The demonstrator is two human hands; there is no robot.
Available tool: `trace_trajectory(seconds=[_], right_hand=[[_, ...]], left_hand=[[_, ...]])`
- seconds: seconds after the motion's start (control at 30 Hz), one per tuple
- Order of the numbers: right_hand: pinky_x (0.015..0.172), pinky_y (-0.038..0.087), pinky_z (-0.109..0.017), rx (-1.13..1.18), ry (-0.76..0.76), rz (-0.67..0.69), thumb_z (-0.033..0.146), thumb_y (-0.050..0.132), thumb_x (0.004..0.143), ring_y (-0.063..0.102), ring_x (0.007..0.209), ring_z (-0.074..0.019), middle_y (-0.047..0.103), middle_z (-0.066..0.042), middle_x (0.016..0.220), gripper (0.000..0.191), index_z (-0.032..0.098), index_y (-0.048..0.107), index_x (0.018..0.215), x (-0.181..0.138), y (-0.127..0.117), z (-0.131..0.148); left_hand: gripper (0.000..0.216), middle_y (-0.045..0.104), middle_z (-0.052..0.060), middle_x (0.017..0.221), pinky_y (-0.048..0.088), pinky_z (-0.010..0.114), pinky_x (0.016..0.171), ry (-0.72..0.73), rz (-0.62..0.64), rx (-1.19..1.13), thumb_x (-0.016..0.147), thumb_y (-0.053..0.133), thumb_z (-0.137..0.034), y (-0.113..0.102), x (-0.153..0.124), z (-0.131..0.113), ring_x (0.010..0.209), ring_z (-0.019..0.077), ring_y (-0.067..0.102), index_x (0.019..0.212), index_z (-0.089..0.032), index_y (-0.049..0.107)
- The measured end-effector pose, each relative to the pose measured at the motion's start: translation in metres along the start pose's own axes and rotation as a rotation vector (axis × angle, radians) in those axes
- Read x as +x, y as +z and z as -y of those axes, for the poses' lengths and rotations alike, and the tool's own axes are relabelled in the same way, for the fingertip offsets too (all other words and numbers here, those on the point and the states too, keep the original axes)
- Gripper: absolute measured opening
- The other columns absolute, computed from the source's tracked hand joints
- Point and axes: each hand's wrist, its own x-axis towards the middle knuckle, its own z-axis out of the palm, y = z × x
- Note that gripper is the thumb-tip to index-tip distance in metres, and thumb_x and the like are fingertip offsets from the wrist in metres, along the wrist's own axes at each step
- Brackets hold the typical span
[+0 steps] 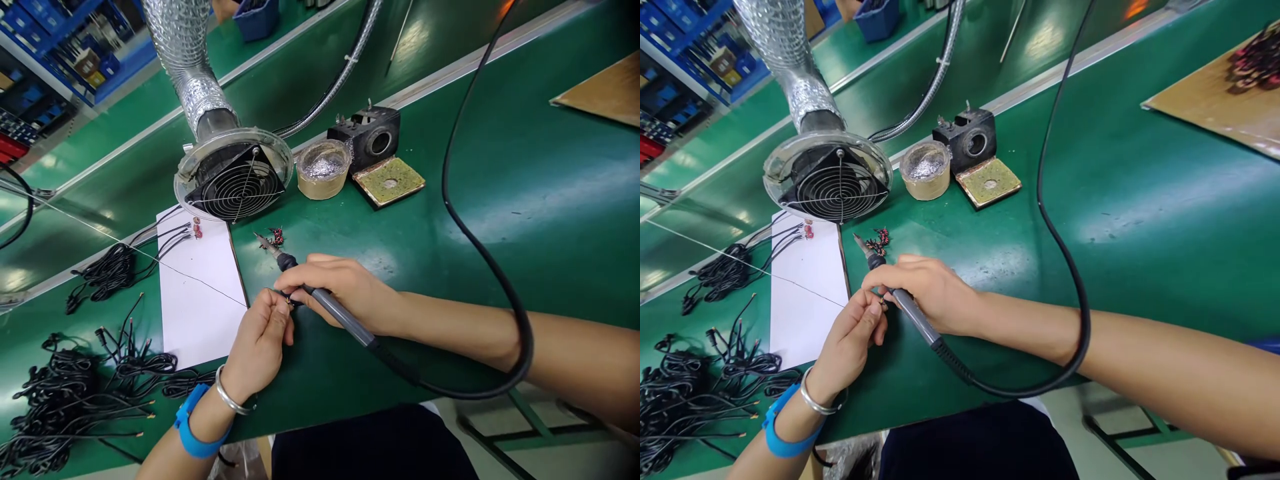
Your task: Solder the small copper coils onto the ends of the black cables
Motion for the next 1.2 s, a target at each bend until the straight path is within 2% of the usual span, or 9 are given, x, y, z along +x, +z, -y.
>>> trace_trajectory(seconds=[0.37,0.47,0.6,0.87,0.97,1.03,1.13,1.2], right_hand=[[0.068,0.042,-0.024,-0.08,-0.125,0.04,0.011,0.051,0.092,0.049,0.069,-0.0135,0.06,0.001,0.074,0.02,0.021,0.06,0.108,-0.005,-0.004,0.007],[0.069,0.043,-0.026,-0.128,-0.12,0.048,0.009,0.051,0.089,0.048,0.071,-0.0148,0.061,0.0,0.079,0.026,0.02,0.057,0.112,-0.009,-0.002,0.007],[0.071,0.046,-0.026,-0.1,-0.06,0.04,0.006,0.049,0.086,0.051,0.072,-0.0141,0.063,0.0,0.081,0.031,0.019,0.054,0.113,-0.012,0.0,0.01],[0.075,0.052,-0.027,-0.004,0.104,-0.043,0.007,0.052,0.084,0.061,0.08,-0.0148,0.065,-0.002,0.085,0.033,0.018,0.054,0.115,-0.013,0.004,0.019],[0.072,0.049,-0.026,-0.005,0.032,-0.05,0.007,0.051,0.087,0.058,0.073,-0.0136,0.065,0.0,0.079,0.03,0.018,0.056,0.115,-0.015,0.004,0.017],[0.068,0.047,-0.026,-0.005,-0.056,-0.042,0.009,0.049,0.09,0.055,0.068,-0.013,0.064,0.002,0.074,0.028,0.018,0.056,0.115,-0.015,0.003,0.015],[0.064,0.044,-0.026,-0.068,-0.173,-0.051,0.013,0.044,0.095,0.049,0.064,-0.0138,0.061,0.0,0.071,0.021,0.017,0.058,0.11,-0.014,0.002,0.011],[0.063,0.044,-0.025,-0.094,-0.204,-0.048,0.014,0.041,0.097,0.047,0.063,-0.0139,0.059,0.0,0.07,0.021,0.017,0.059,0.106,-0.012,0.0,0.009]], left_hand=[[0.027,0.053,-0.002,0.068,0.036,0.029,0.067,0.028,0.011,0.237,0.102,0.032,-0.038,0.002,-0.007,-0.012,0.066,0.0151,0.049,0.086,-0.021,0.047],[0.023,0.058,-0.001,0.075,0.037,0.03,0.067,0.059,-0.005,0.31,0.102,0.032,-0.035,0.003,-0.009,-0.015,0.069,0.0155,0.052,0.091,-0.021,0.047],[0.025,0.059,-0.001,0.074,0.036,0.029,0.065,0.075,-0.059,0.331,0.101,0.034,-0.034,0.004,-0.008,-0.016,0.065,0.0145,0.051,0.085,-0.022,0.048],[0.027,0.059,-0.003,0.065,0.036,0.025,0.057,0.027,-0.078,0.14,0.101,0.035,-0.04,0.011,-0.006,-0.009,0.058,0.0121,0.051,0.084,-0.021,0.045],[0.027,0.062,-0.002,0.067,0.035,0.022,0.049,-0.008,-0.054,0.056,0.1,0.036,-0.043,0.011,-0.005,-0.008,0.052,0.0098,0.049,0.087,-0.021,0.046],[0.027,0.064,-0.002,0.07,0.037,0.02,0.045,-0.054,0.013,0.002,0.098,0.039,-0.046,0.007,-0.003,-0.009,0.047,0.0088,0.05,0.091,-0.021,0.047],[0.03,0.061,-0.004,0.062,0.042,0.019,0.042,-0.134,0.147,-0.041,0.096,0.043,-0.05,0.0,0.001,-0.008,0.044,0.0099,0.056,0.092,-0.021,0.048],[0.03,0.059,-0.004,0.06,0.041,0.018,0.041,-0.143,0.167,-0.084,0.095,0.046,-0.049,-0.002,0.004,-0.007,0.042,0.0085,0.055,0.089,-0.02,0.049]])
